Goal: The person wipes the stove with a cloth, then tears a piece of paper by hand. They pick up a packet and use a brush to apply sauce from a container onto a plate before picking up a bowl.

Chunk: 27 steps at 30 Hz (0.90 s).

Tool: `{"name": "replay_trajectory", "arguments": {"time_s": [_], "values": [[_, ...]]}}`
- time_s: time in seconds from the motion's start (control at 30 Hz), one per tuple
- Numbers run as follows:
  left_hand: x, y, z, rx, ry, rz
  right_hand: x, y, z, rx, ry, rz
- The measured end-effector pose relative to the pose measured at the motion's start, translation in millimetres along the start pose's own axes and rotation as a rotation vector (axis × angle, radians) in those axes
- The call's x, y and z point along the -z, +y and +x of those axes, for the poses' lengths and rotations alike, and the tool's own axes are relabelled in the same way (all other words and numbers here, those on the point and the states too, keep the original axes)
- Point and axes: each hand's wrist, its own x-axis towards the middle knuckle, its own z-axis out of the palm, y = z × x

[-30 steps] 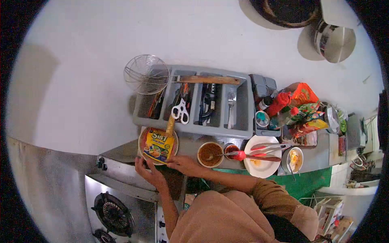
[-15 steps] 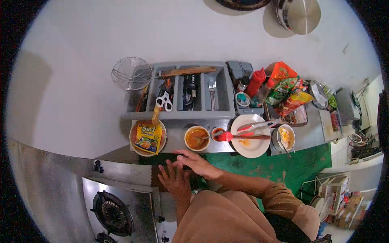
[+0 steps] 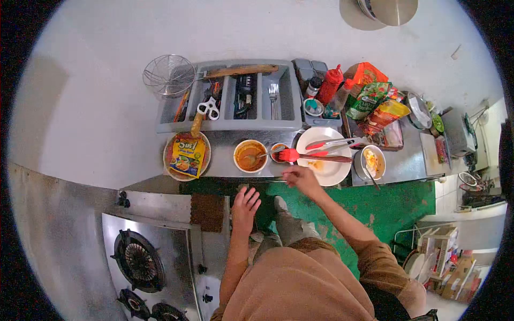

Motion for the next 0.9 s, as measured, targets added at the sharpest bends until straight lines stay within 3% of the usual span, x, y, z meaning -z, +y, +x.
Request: {"name": "replay_trajectory", "arguments": {"time_s": [0.03,0.07,0.1,0.17,0.2,0.37,0.43,0.5,0.57,0.7,0.8,0.87,0.9], "values": [[-8,-1,7,0.006,0.034,-0.104,-7,5,11,-0.114,-0.159,0.234],[-14,-3,9,-0.05,0.037,-0.119,-20,12,14,-0.086,-0.195,0.357],[-19,-6,14,-0.06,0.047,-0.123,-35,15,16,-0.084,-0.209,0.355],[-24,-12,25,-0.128,0.059,-0.137,-62,18,22,-0.016,-0.019,0.502],[-32,-11,29,-0.109,0.105,-0.171,-68,16,28,0.001,-0.095,0.624],[-47,-2,43,-0.158,0.268,0.043,-90,16,32,-0.039,-0.088,0.516],[-44,10,48,-0.247,0.296,0.102,-103,15,29,0.12,-0.024,0.406],[-42,23,61,-0.213,0.39,0.164,-108,16,31,0.103,-0.057,0.38],[-36,35,68,-0.246,0.41,0.208,-110,19,35,0.022,-0.228,0.428],[-23,43,77,-0.372,0.381,0.146,-95,23,51,-0.11,-0.266,0.328],[-33,42,75,-0.362,0.445,0.067,-90,31,72,-0.004,-0.235,0.423],[-31,37,78,-0.355,0.416,0.079,-92,25,80,0.304,-0.098,0.163],[-31,35,79,-0.353,0.385,0.087,-94,22,78,0.296,-0.093,0.162]]}}
